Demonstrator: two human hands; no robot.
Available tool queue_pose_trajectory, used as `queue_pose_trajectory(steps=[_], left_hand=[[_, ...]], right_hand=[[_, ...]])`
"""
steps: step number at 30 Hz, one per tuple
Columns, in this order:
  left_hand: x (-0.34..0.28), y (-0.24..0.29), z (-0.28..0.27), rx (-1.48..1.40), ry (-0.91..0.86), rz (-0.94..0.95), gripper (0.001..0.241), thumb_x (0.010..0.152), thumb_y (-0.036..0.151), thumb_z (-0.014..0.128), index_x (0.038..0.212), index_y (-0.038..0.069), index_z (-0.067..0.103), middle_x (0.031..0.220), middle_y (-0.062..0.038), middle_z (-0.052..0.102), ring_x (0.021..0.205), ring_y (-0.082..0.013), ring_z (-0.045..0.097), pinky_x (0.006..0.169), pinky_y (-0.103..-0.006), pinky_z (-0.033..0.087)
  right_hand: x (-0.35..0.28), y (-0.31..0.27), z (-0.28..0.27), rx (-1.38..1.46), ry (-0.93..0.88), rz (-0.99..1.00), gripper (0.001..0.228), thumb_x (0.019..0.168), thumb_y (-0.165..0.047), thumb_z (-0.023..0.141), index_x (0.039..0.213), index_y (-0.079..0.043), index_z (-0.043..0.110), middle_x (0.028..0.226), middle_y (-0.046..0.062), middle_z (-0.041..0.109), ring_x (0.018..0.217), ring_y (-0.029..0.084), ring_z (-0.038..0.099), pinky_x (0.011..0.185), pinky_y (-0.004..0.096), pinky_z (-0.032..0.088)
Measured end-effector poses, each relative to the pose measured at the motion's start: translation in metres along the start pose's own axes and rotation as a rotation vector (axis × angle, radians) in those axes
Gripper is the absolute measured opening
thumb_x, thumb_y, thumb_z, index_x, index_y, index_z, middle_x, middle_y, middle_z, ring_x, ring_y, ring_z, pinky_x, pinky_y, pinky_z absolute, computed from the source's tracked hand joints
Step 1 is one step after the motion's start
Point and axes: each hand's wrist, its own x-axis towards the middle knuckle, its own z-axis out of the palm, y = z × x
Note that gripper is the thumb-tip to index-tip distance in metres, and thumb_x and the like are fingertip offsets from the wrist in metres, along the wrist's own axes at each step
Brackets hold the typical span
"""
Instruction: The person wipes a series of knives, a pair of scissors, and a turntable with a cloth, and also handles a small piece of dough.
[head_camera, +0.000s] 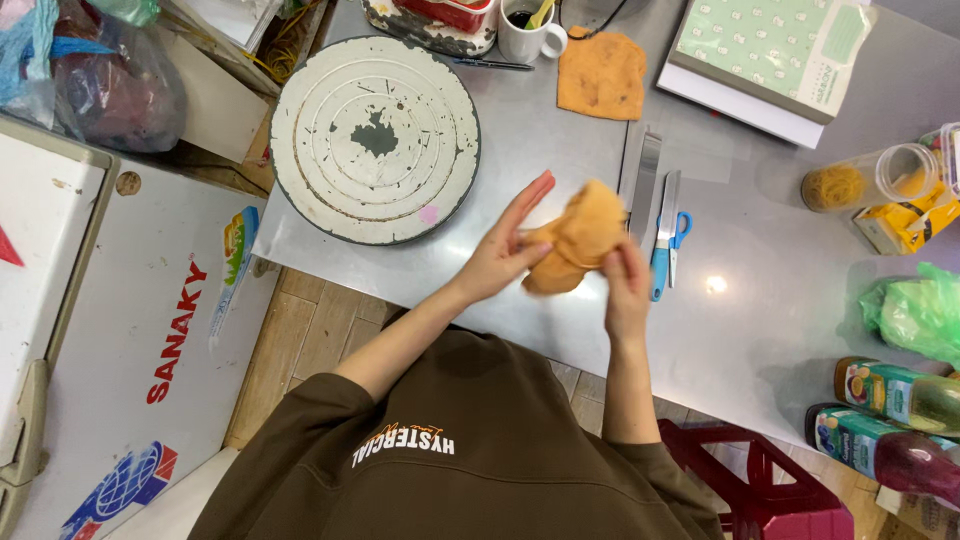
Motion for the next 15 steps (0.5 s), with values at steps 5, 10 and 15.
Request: queue_pose_trajectory(steps=[5,10,15], left_hand=[[0.0,0.004,-0.002,0.083,-0.078,-0.034,0.078,0.1,0.009,0.07,0.164,0.011,0.026,0.171,-0.009,0.028,0.155,-0.024,0.036,0.12,-0.0358,0.042],[-0.001,0.009,0.007,0.522,0.057,0.013,0.05,0.093,0.02,0.079,0.137,0.005,0.057,0.142,-0.014,0.06,0.133,-0.0257,0.059,0.113,-0.0357,0.049],[-0.004,0.029,-0.007,0.786,0.015,0.169,0.031,0.082,0.021,0.082,0.09,0.005,0.057,0.146,-0.011,0.056,0.127,-0.022,0.058,0.103,-0.0337,0.048]], right_hand=[[-0.004,-0.026,0.014,0.324,0.028,0.045,0.036,0.109,-0.015,0.055,0.14,0.003,0.053,0.136,0.013,0.062,0.122,0.024,0.065,0.102,0.042,0.057],[-0.006,-0.045,0.037,0.371,-0.052,0.157,0.044,0.1,-0.012,0.055,0.143,-0.001,0.05,0.136,0.009,0.064,0.126,0.021,0.064,0.103,0.043,0.057],[-0.009,-0.055,0.039,-0.082,-0.159,0.094,0.037,0.094,-0.002,0.071,0.13,0.004,0.063,0.122,0.01,0.068,0.113,0.019,0.065,0.095,0.031,0.053]])
